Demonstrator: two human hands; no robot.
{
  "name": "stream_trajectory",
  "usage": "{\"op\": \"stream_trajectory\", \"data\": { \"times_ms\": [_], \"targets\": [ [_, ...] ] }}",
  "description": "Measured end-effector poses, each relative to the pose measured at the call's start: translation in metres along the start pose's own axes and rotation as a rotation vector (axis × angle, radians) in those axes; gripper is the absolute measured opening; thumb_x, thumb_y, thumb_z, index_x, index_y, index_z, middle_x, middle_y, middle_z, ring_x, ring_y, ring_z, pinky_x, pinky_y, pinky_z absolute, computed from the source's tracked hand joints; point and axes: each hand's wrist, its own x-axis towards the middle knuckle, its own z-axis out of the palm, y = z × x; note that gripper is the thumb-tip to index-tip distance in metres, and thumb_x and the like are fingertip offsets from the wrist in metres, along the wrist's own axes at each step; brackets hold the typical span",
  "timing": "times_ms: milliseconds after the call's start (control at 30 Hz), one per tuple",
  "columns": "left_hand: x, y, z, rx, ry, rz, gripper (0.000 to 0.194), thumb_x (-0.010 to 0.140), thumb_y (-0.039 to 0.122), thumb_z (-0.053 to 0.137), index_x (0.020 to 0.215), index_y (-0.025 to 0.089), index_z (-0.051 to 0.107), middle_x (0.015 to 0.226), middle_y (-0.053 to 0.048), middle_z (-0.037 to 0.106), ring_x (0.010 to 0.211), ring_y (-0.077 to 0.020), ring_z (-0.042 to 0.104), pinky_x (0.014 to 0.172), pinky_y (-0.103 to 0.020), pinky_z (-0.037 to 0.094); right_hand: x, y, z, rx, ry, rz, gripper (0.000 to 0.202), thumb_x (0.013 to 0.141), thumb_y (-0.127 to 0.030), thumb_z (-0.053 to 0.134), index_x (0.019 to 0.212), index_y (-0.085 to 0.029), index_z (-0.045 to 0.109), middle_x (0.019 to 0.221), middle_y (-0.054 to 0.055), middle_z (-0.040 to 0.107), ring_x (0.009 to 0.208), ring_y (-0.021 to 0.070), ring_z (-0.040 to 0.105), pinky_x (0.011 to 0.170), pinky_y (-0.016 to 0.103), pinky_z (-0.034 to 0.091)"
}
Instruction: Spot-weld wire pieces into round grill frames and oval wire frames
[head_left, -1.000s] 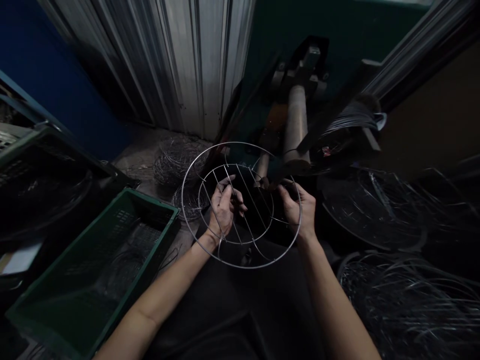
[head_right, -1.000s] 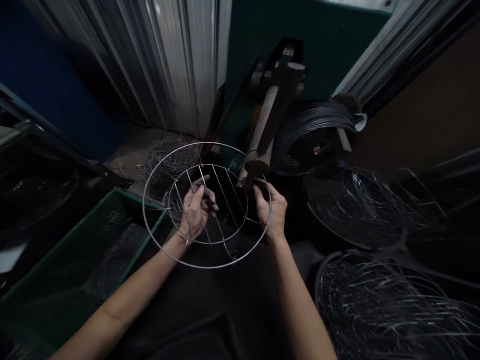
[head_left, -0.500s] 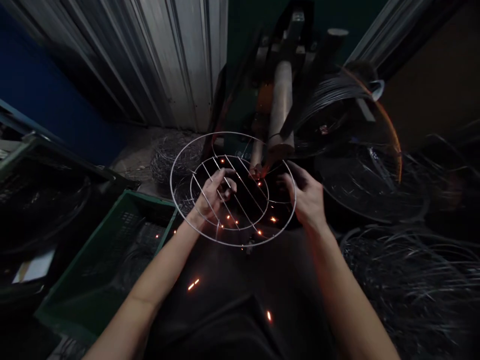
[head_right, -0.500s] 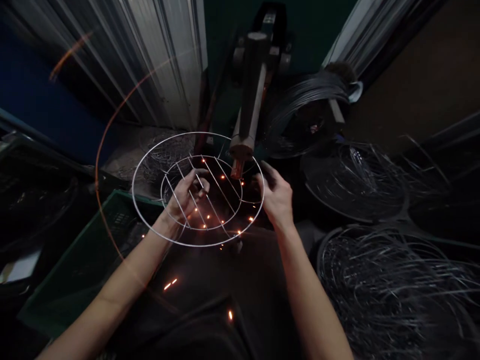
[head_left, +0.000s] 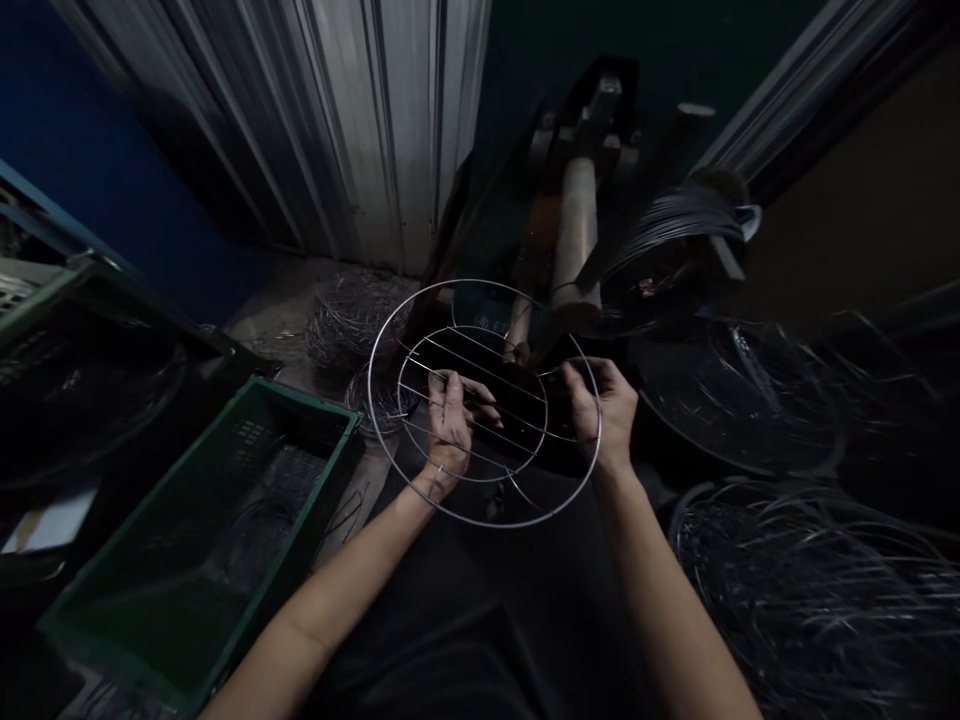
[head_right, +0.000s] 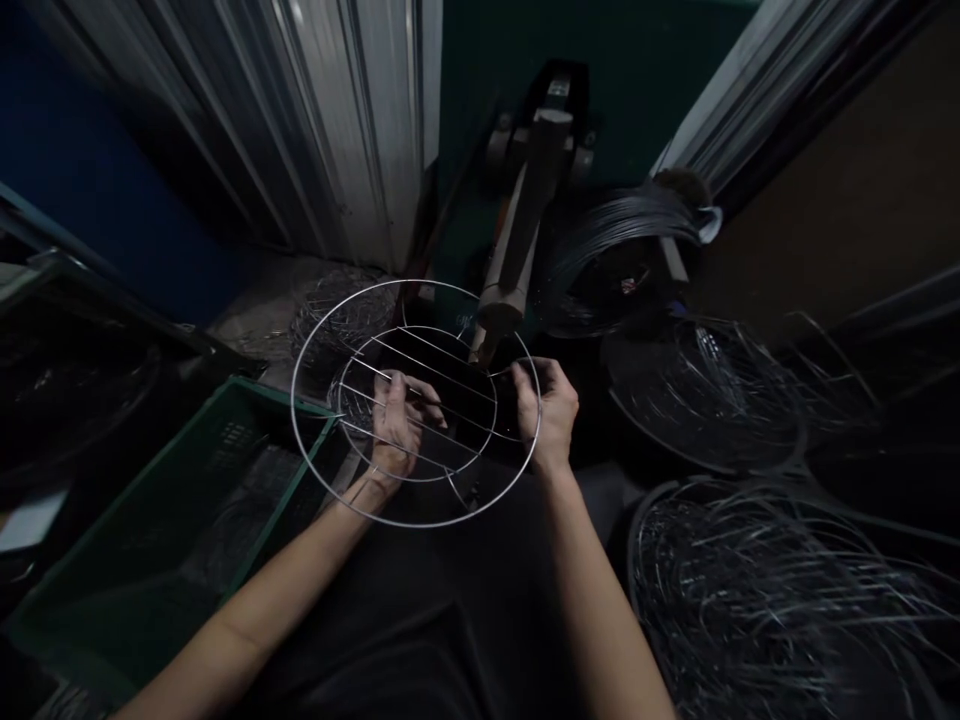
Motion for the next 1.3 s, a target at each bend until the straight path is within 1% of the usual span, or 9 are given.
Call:
{"op": "stream_trajectory", "data": {
  "times_ms": [167,467,533,667,733,800,933,1133,1300],
  "targets": [
    [0.011,0.003,0.0,0.006,0.018,0.038,0.03,0.085,0.05,0.047,0.086,0.021,0.038,0.067,0.006,0.058,0.043,-0.0069,0.055,0.041,-0.019,0.047,0.005,-0.001,0.004,-0.103,-0.003,-0.051,0.026,0.077,-0.043,0.06,0.085,-0.019,0.063,0.081,0.003,0.067,0.075,0.0178,0.061,0.068,0.03,0.047],
    [0.015,0.002,-0.005,-0.03,0.021,0.035,0.031,0.084,0.049,0.05,0.085,0.021,0.037,0.064,0.007,0.057,0.042,-0.0062,0.052,0.041,-0.017,0.045,0.009,-0.009,0.011,-0.111,0.0,-0.071,0.022,0.076,-0.04,0.06,0.083,-0.019,0.063,0.079,0.003,0.067,0.073,0.0183,0.061,0.065,0.029,0.046],
    [0.017,0.002,-0.014,-0.043,-0.038,0.017,0.033,0.081,0.049,0.054,0.082,0.021,0.038,0.066,0.006,0.057,0.045,-0.0058,0.053,0.044,-0.017,0.045,0.011,-0.011,0.011,-0.099,-0.008,-0.083,0.019,0.076,-0.038,0.061,0.082,-0.019,0.063,0.079,0.003,0.067,0.072,0.0182,0.061,0.065,0.029,0.046],
    [0.028,0.011,-0.033,0.026,-0.314,-0.153,0.04,0.074,0.051,0.063,0.073,0.017,0.043,0.08,0.0,0.061,0.051,-0.0048,0.054,0.044,-0.016,0.042,0.013,-0.011,0.001,-0.02,-0.106,-0.064,0.019,0.077,-0.036,0.06,0.086,-0.02,0.064,0.08,0.003,0.067,0.074,0.0179,0.062,0.066,0.029,0.049],
    [0.032,0.017,-0.037,0.1,-0.422,-0.238,0.035,0.076,0.046,0.063,0.074,0.015,0.046,0.076,0.0,0.061,0.043,-0.0024,0.048,0.037,-0.014,0.034,0.005,-0.01,-0.012,-0.009,-0.151,-0.046,0.024,0.079,-0.036,0.059,0.095,-0.02,0.064,0.089,0.004,0.068,0.081,0.0193,0.064,0.071,0.032,0.051],
    [0.032,0.021,-0.038,0.142,-0.463,-0.288,0.03,0.079,0.044,0.059,0.077,0.016,0.046,0.065,0.002,0.059,0.034,-0.002,0.042,0.032,-0.012,0.028,-0.009,-0.009,-0.027,-0.053,-0.192,-0.035,0.029,0.081,-0.037,0.057,0.104,-0.021,0.063,0.099,0.005,0.068,0.09,0.0208,0.063,0.079,0.035,0.051],
    [0.026,0.02,-0.033,0.09,-0.405,-0.275,0.031,0.08,0.046,0.056,0.08,0.018,0.044,0.06,0.004,0.058,0.032,-0.0044,0.045,0.029,-0.012,0.029,-0.038,-0.009,-0.047,-0.09,-0.291,-0.009,0.033,0.082,-0.037,0.057,0.112,-0.023,0.062,0.108,0.005,0.066,0.099,0.0215,0.062,0.089,0.039,0.049],
    [0.024,0.021,-0.031,0.104,-0.404,-0.269,0.031,0.081,0.046,0.055,0.08,0.017,0.042,0.061,0.004,0.059,0.035,-0.0059,0.051,0.031,-0.012,0.033,-0.056,-0.017,-0.049,-0.096,-0.304,-0.004,0.038,0.081,-0.037,0.058,0.115,-0.023,0.062,0.114,0.005,0.065,0.104,0.0221,0.06,0.093,0.039,0.048],
    [0.011,0.022,-0.026,0.114,-0.378,-0.276,0.036,0.079,0.051,0.055,0.082,0.02,0.037,0.063,0.005,0.06,0.034,-0.0074,0.052,0.03,-0.013,0.034,-0.057,-0.015,-0.036,0.008,-0.133,0.093,0.033,0.081,-0.04,0.058,0.106,-0.02,0.067,0.1,0.006,0.069,0.092,0.0209,0.065,0.083,0.038,0.052]
  ]
}}
